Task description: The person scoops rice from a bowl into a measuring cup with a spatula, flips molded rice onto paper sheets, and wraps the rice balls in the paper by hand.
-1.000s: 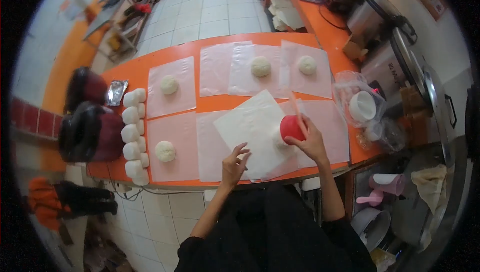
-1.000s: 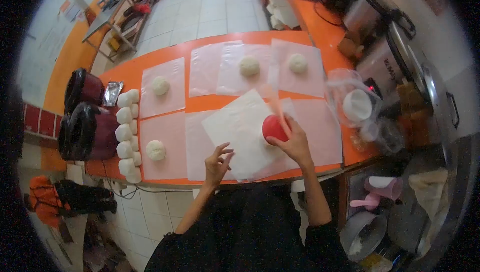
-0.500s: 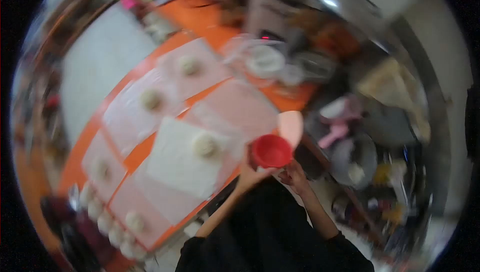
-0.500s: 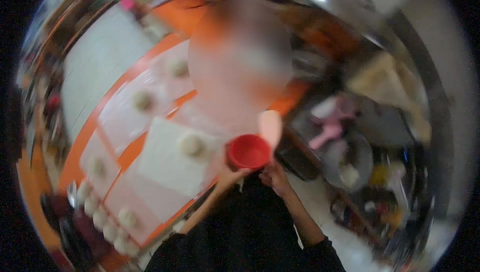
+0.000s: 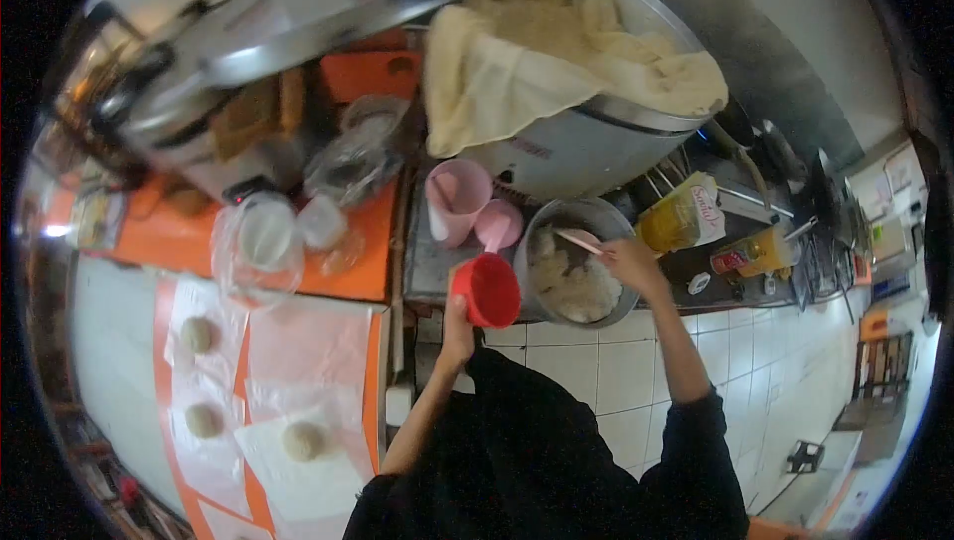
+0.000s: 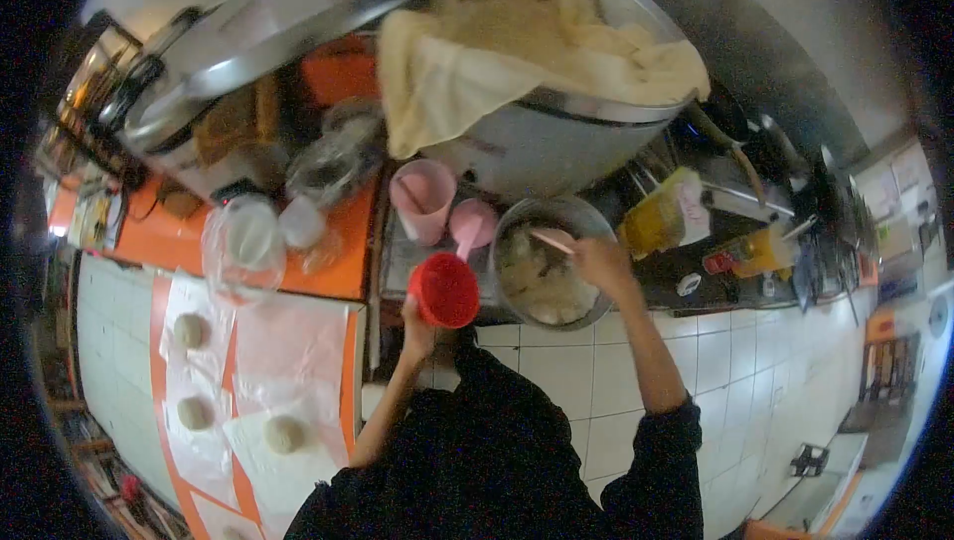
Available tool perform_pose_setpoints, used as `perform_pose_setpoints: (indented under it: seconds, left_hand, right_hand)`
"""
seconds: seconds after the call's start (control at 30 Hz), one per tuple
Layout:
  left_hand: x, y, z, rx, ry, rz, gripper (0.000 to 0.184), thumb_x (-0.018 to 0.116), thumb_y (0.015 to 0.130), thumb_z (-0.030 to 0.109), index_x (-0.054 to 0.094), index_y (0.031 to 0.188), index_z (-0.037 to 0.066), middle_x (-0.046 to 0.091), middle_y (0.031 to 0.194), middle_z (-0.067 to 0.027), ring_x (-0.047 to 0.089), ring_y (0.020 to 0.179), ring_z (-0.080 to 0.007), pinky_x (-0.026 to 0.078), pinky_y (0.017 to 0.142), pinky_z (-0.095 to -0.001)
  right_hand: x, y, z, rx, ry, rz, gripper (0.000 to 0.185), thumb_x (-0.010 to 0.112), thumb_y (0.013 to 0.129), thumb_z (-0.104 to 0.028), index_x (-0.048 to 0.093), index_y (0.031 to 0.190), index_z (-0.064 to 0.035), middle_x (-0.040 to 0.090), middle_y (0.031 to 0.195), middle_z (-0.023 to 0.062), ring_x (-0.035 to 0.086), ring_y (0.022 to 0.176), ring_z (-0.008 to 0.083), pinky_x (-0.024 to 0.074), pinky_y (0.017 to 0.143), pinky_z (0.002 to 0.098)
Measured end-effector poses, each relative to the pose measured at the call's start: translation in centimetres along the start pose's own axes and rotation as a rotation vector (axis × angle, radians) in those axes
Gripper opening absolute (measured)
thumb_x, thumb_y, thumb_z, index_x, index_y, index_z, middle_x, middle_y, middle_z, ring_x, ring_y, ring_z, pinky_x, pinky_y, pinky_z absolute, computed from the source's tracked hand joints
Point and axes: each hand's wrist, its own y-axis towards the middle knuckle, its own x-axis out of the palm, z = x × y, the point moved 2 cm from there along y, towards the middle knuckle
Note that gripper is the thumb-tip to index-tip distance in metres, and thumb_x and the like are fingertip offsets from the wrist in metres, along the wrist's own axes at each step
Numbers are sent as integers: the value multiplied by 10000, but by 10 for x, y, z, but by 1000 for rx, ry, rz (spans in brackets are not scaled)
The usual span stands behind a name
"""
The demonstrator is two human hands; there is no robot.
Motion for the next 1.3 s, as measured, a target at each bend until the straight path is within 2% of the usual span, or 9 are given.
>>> perform_pose_setpoints:
  seconds: [0.23,0.33,0.5,0.73,0.87,1.0,1.1,1.23,1.3]
  left_hand:
    - [71,75,-45,402,779,-105,725,561,793,492,365,1216,-64,481,1108,-196,473,1040,-293,355,918,-363]
    - [80,72,-44,280,473,-59,777,545,786,547,353,1225,-65,465,1133,-199,456,1075,-292,342,935,-370]
    - [73,75,-58,115,94,47,892,556,706,681,262,1284,69,416,1225,-131,466,1127,-269,411,934,-423]
    - [63,81,-73,117,159,104,915,570,691,686,264,1292,67,410,1239,-118,447,1146,-258,392,947,-410]
    - [51,79,-86,130,195,169,921,542,705,699,265,1301,54,411,1245,-120,445,1144,-249,373,962,-386]
    - [64,75,-65,115,267,155,921,526,722,695,265,1318,43,410,1255,-124,434,1157,-246,356,977,-382]
    - [64,80,-40,116,274,29,843,523,792,587,256,1322,-11,380,1271,-163,387,1180,-251,287,1000,-380]
    - [60,86,8,-48,253,-133,745,706,769,208,270,1349,40,383,1318,-152,424,1188,-242,371,979,-368]
    - [62,89,20,-175,445,-284,745,732,749,200,298,1332,37,405,1303,-140,464,1146,-233,405,946,-357]
  right_hand:
    - [4,8,-28,-334,-108,-362,207,522,825,-170,644,869,-7,634,840,216,626,831,355,489,748,453]
    - [-25,17,-6,-269,97,-347,167,579,765,-139,659,881,-49,638,817,184,610,821,359,475,711,450]
    - [-17,39,24,-196,-256,-402,194,573,755,-126,650,912,-43,637,843,197,614,822,355,477,728,435]
    - [45,55,10,-250,-179,-721,256,548,740,-192,649,894,-13,636,846,206,612,806,358,480,721,431]
    - [52,46,13,-457,182,-499,255,553,779,-242,672,892,-47,649,803,162,615,734,362,483,681,416]
    - [33,44,16,-348,345,-585,260,568,821,-275,676,943,-72,655,809,149,632,709,309,486,660,386]
    - [19,37,28,-381,446,-549,259,566,843,-296,678,950,-88,654,806,150,636,684,276,482,632,374]
    - [-23,19,45,-358,435,-500,245,576,852,-280,676,941,-76,654,770,140,639,657,239,480,608,355]
    - [-47,9,52,-286,467,-482,246,581,853,-284,675,936,-73,650,747,141,634,638,234,476,589,347]
